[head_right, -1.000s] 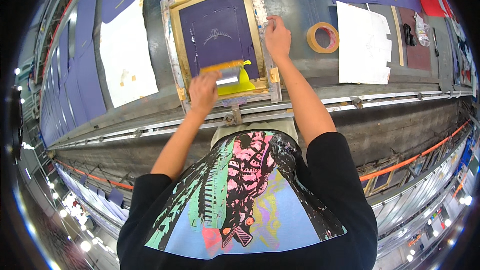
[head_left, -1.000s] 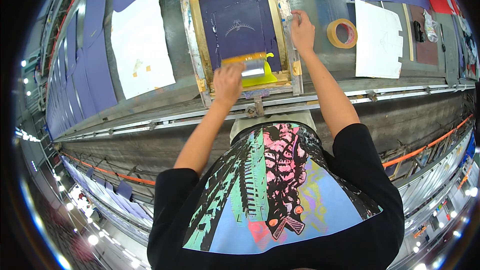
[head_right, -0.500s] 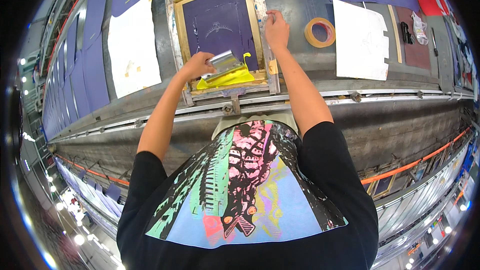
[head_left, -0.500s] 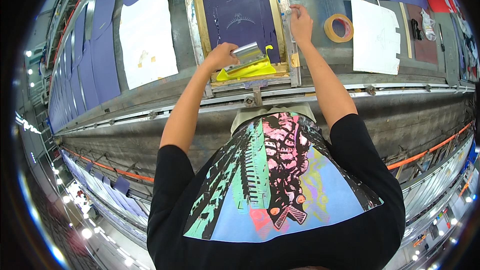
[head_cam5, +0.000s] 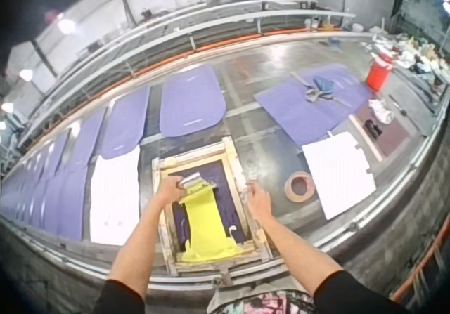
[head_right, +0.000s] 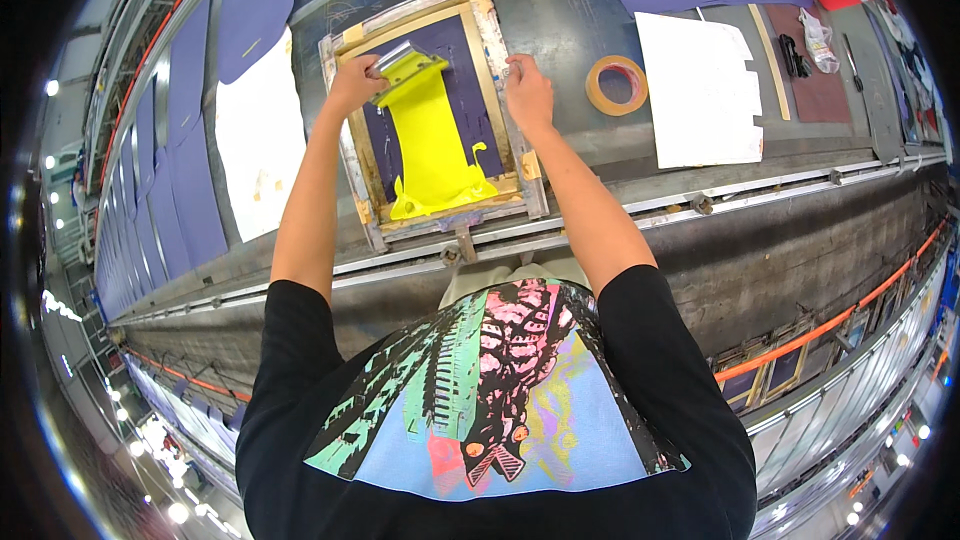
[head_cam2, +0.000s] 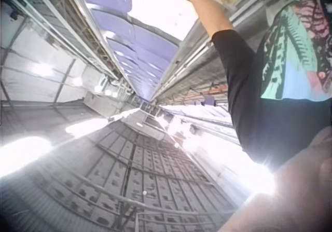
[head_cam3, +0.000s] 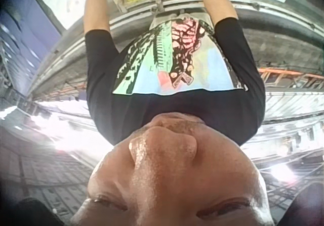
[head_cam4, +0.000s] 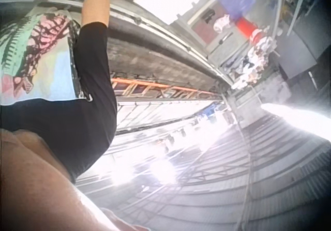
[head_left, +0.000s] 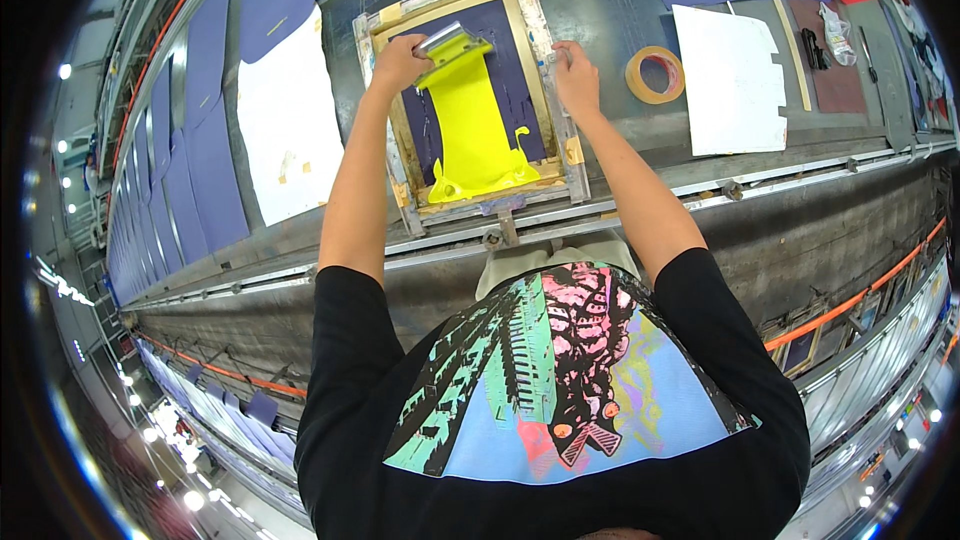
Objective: The person pours yellow ink onto a screen-printing frame, then uses a squeegee to pull the ink across the mesh and print a design onto purple fabric laid on a conveyor. The process is repeated across multiple fabric pieces.
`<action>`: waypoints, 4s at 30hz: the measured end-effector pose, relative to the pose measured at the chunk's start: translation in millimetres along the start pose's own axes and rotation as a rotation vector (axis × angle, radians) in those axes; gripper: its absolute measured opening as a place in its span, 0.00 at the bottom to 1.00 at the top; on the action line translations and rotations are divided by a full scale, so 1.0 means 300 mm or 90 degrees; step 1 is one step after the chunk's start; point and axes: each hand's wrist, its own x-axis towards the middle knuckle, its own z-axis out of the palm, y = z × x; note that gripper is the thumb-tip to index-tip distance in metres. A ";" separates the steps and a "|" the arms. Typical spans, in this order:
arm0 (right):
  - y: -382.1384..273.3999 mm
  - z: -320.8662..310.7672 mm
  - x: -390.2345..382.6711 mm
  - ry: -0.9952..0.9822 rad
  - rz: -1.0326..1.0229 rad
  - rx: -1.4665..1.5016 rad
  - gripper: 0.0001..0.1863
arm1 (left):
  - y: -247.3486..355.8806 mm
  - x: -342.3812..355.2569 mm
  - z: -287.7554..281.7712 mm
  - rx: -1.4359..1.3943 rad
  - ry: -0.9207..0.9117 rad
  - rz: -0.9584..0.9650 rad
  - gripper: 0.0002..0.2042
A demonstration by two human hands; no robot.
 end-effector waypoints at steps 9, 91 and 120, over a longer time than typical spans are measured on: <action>-0.028 -0.027 -0.009 -0.026 0.014 0.056 0.10 | 0.083 -0.403 0.422 0.063 0.363 0.208 0.23; -1.232 2.523 -1.307 0.001 -0.007 -0.025 0.11 | -2.822 -0.934 -0.832 -0.024 0.136 0.023 0.17; -1.220 2.510 -1.298 -0.012 0.007 0.007 0.10 | -2.744 -0.967 -0.699 0.093 0.227 0.058 0.16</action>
